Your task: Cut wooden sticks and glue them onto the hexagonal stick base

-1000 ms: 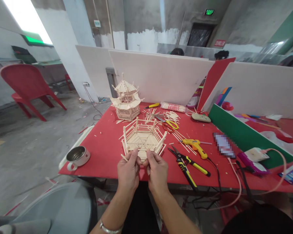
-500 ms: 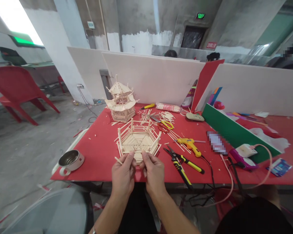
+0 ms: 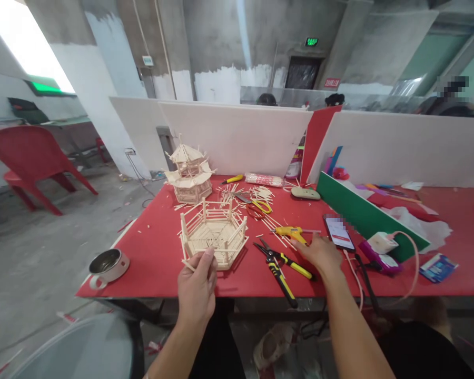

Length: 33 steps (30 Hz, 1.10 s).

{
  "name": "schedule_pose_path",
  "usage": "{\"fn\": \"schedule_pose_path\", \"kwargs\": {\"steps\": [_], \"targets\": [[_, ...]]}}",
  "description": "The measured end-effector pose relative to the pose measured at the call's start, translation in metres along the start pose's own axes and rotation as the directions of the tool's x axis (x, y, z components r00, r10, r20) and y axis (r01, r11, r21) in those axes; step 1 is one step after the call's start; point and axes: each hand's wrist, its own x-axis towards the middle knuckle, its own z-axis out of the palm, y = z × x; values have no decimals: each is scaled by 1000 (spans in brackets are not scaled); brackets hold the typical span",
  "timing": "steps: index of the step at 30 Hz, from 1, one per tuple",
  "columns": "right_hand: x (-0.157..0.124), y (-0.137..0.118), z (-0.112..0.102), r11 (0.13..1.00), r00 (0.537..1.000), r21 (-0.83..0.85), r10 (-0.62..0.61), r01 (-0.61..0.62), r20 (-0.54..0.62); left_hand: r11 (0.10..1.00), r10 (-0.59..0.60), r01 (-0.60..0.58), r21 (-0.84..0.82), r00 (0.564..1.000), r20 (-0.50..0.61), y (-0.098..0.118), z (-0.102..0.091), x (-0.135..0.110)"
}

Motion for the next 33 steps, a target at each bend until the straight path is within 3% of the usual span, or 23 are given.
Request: {"fn": "schedule_pose_path", "kwargs": {"steps": [3, 8, 14, 16, 19, 21, 23, 25, 28, 33], "targets": [[11, 5, 13, 1000, 993, 16, 13, -15, 114, 1000, -29, 29, 7, 999, -35, 0, 0, -3], [23, 15, 31, 989, 990, 145, -43, 24, 131, 1000, -11, 12, 20, 997, -72, 6, -6, -6], [23, 27, 23, 963, 991, 264, -80, 50, 104, 1000, 12, -11, 11, 997, -80, 8, -10, -5], [6, 29, 13, 927, 998, 375, -52, 32, 44, 1000, 11, -11, 8, 997, -77, 8, -10, -5], [-39, 23, -7, 793, 999, 608, -38, 48, -29, 1000, 4, -4, 0, 998, -63, 8, -8, -5], [-75, 11, -21, 728, 990, 678, -139, 100, 2, 1000, -2, 2, -6, 999, -50, 7, -8, -5], [-109, -6, -34, 608, 961, 772, -276, 185, -13, 1000, -13, 12, -13, 999, -34, 6, -8, -5], [-132, -27, -43, 546, 946, 808, -321, 220, -41, 999, -26, 25, -20, 999, -21, 7, -8, -6], [-147, -52, -50, 661, 957, 693, -216, 290, -194, 999, -31, 31, -25, 999, -19, 9, -12, -7], [-145, -68, -48, 838, 880, 384, -214, 388, -423, 1000, 8, -9, -23, 1000, -30, 14, -23, -9]]}}
